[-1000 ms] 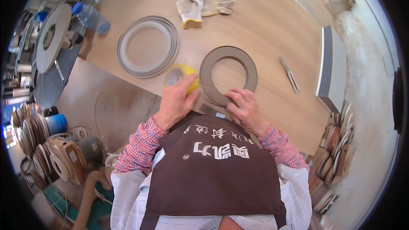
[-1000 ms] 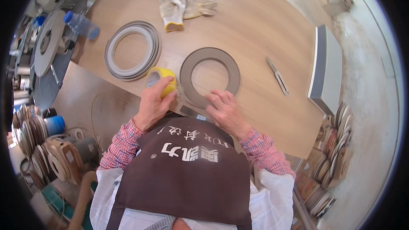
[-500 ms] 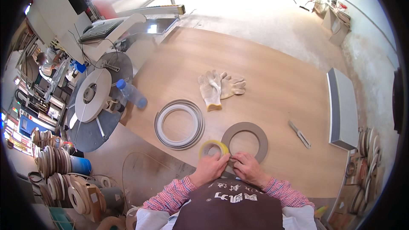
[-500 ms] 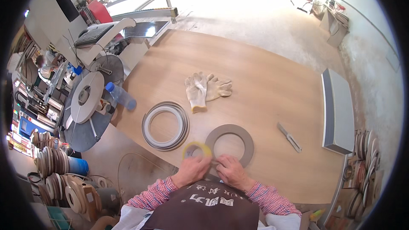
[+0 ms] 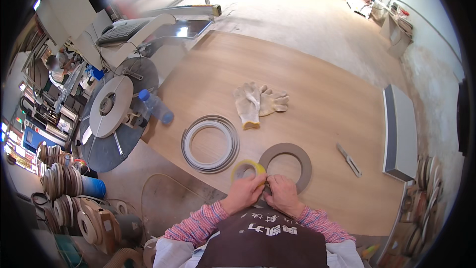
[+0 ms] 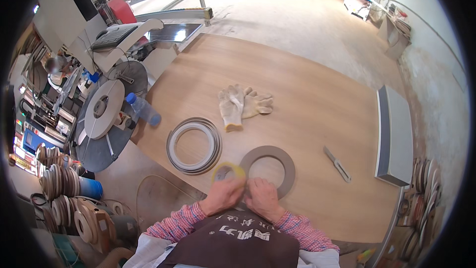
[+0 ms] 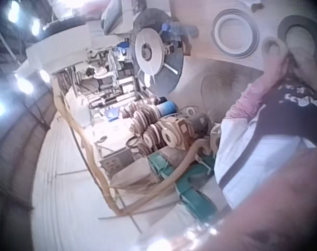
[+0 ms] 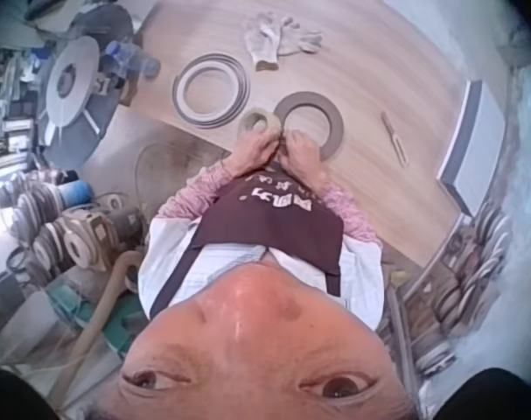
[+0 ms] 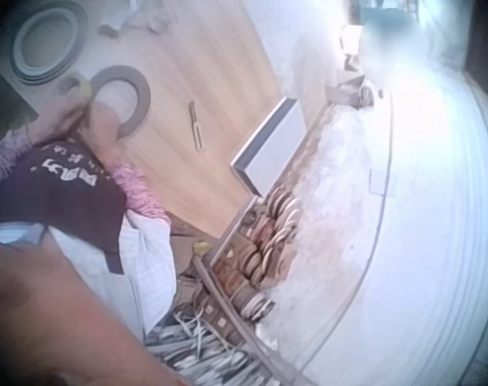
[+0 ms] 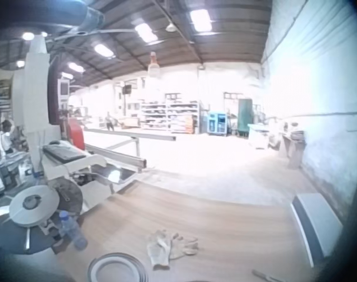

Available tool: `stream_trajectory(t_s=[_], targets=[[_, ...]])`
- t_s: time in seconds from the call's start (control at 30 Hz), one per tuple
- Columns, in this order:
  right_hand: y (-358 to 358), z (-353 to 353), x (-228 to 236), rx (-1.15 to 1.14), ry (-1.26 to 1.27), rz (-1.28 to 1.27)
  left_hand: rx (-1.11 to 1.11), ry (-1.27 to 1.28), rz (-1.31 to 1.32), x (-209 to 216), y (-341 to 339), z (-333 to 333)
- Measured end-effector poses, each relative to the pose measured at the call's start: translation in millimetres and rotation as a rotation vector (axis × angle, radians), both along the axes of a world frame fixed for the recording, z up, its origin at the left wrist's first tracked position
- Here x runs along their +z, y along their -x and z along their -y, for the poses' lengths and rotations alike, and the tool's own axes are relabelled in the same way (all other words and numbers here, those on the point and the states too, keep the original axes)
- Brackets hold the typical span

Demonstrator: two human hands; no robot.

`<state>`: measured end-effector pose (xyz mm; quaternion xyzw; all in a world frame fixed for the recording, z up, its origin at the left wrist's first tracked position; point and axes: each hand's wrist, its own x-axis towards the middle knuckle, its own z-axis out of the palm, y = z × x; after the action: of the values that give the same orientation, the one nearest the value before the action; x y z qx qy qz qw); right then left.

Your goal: The person applies yellow tape to the edges of several circular rings on a workbench. They use a utility knife to cut the tape and smooth it onto the rings, handling each ring individually.

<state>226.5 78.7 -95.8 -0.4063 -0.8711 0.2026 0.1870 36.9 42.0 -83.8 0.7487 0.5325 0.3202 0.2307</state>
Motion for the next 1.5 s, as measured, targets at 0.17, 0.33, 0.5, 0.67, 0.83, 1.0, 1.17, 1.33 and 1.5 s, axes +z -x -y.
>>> stream_trajectory(t_s=[0.17,0.33,0.5,0.67,0.83,1.0,1.17,1.33,1.5], targets=[[-0.2,-2.1,-0.9,-0.006,0.028,0.031,-0.03,0.049,0.057,-0.4,-1.6,-12.8],[-10.7,-7.1,-1.2,0.039,-0.006,0.032,-0.06,0.176,0.006,5.3,2.5,-28.6],[-41.4,10.9,39.1,0.037,-0.026,-0.037,-0.045,0.233,-0.007,15.6,1.1,-26.1],[-55.1,23.6,42.6,0.226,-0.09,0.082,-0.07,0.223,-0.041,15.6,2.9,-29.6],[-47.8,13.6,25.9,0.365,-0.123,0.119,-0.077,0.206,-0.053,13.9,3.9,-32.5],[-44.7,12.0,13.5,0.394,-0.157,0.135,-0.072,0.196,-0.063,11.2,3.1,-33.8],[-46.6,8.9,13.9,0.429,-0.168,0.104,-0.067,0.185,-0.033,9.0,2.6,-33.5],[-44.4,10.4,9.0,0.461,-0.177,0.155,-0.087,0.165,-0.006,10.6,2.0,-34.1],[-48.2,10.5,5.6,0.427,-0.119,0.087,-0.068,0.235,-0.032,15.5,3.0,-32.2]])
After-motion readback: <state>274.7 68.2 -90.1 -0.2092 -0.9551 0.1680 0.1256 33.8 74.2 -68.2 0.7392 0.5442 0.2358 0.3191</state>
